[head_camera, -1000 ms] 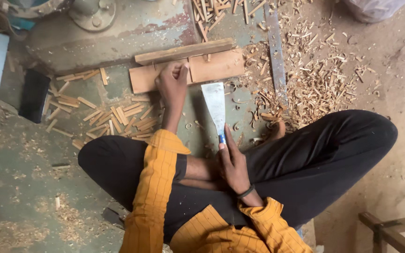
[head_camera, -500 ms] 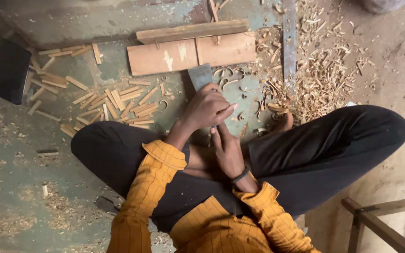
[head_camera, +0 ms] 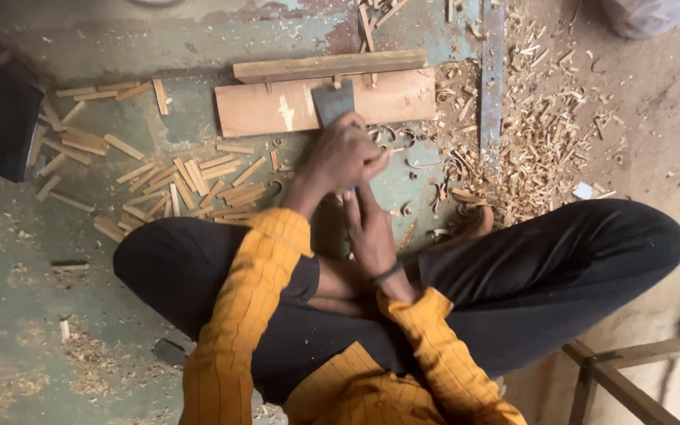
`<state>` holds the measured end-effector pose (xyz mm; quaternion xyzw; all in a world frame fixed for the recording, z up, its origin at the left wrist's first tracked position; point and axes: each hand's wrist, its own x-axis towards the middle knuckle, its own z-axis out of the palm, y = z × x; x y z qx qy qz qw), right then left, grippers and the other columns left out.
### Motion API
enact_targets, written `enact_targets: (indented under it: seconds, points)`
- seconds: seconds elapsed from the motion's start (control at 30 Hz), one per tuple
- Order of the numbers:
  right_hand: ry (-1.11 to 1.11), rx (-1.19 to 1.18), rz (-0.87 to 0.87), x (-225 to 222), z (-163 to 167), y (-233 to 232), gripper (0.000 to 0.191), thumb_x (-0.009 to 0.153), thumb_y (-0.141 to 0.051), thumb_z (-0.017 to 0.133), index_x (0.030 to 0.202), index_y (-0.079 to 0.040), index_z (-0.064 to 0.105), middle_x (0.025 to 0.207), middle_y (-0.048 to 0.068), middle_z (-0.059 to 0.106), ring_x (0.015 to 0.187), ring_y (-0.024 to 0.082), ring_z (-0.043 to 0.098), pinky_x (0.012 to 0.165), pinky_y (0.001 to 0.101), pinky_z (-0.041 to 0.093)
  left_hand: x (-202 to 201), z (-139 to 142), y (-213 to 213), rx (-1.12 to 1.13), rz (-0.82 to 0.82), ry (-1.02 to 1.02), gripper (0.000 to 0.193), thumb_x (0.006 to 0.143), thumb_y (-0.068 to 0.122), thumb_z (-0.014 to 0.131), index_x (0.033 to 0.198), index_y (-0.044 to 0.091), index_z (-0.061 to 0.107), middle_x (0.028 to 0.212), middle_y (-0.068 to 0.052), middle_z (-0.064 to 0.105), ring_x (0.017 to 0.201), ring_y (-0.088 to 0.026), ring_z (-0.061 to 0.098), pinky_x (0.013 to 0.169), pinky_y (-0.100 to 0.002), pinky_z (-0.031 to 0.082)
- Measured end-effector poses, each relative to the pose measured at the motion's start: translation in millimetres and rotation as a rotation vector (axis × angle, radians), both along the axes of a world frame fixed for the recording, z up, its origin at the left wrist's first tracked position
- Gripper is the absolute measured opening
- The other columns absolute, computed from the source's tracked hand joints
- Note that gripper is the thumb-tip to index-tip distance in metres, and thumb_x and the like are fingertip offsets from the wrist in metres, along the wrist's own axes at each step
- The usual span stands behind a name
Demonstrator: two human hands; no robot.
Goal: The person sits on the floor and uses a chisel to shave and shape a small wooden block. They repeatedly scrape the surface to remove thin shavings, occasionally pausing to reposition the wood or clear debris.
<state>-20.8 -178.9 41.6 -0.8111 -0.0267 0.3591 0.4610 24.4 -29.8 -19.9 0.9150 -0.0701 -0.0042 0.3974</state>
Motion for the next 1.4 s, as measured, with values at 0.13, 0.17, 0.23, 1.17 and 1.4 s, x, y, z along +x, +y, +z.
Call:
enact_targets:
  seconds: [0.13,0.17,0.23,1.17,1.4]
  points:
    - [-0.059,0.086,-0.03,6.5,-14.7,6.5,0.045,0.104,-0.029,0.052,0.141,-0.004,0.056,0.063,0.015,0.063,0.045,0.019,0.058,0.043,0.0355,0.045,7.8,9.2,8.4,0.094,0.058,-0.214,0.039,0.094,0.029,0.071,0.061,0.01,0.071,0.058,-0.009,0.063,0.065,-0.028,0.061,0.083,-0.041,0.049]
    - [-0.137,0.155,-0.012,7.3,-14.6,5.3,0.044,0.107,-0.029,0.053,0.143,-0.004,0.055,0.067,0.012,0.065,0.049,0.016,0.058,0.045,0.033,0.046,6.4,14.4,7.2,0.098,0.035,-0.176,0.038,0.096,0.029,0.072,0.064,0.009,0.072,0.061,-0.01,0.065,0.066,-0.028,0.062,0.084,-0.041,0.05]
    - [-0.267,0.285,0.025,5.5,-8.0,-2.9,0.042,0.111,-0.028,0.054,0.146,-0.004,0.055,0.075,0.006,0.069,0.057,0.01,0.06,0.05,0.0282,0.048,-2.0,27.2,0.6,0.04,0.044,-0.275,0.027,0.097,0.026,0.072,0.078,0.008,0.073,0.076,-0.01,0.069,0.075,-0.027,0.065,0.091,-0.042,0.05]
    - [-0.157,0.29,-0.043,-26.0,22.3,-109.4,0.057,0.104,-0.022,0.056,0.158,-0.013,0.039,0.064,0.013,0.056,0.055,0.014,0.056,0.054,0.0322,0.047,-7.0,47.2,-15.1,-0.006,0.857,-0.155,0.008,0.092,0.005,0.069,0.094,0.0,0.075,0.089,-0.016,0.072,0.078,-0.029,0.074,0.07,-0.036,0.059]
    - [-0.056,0.162,0.08,-26.1,30.0,-85.9,0.048,0.102,-0.019,0.056,0.149,-0.009,0.047,0.073,0.025,0.062,0.058,0.034,0.061,0.063,0.0429,0.05,-43.3,68.1,-58.3,-0.035,0.016,-0.389,0.025,0.094,0.014,0.074,0.073,0.004,0.063,0.074,-0.008,0.06,0.073,-0.027,0.061,0.08,-0.04,0.049]
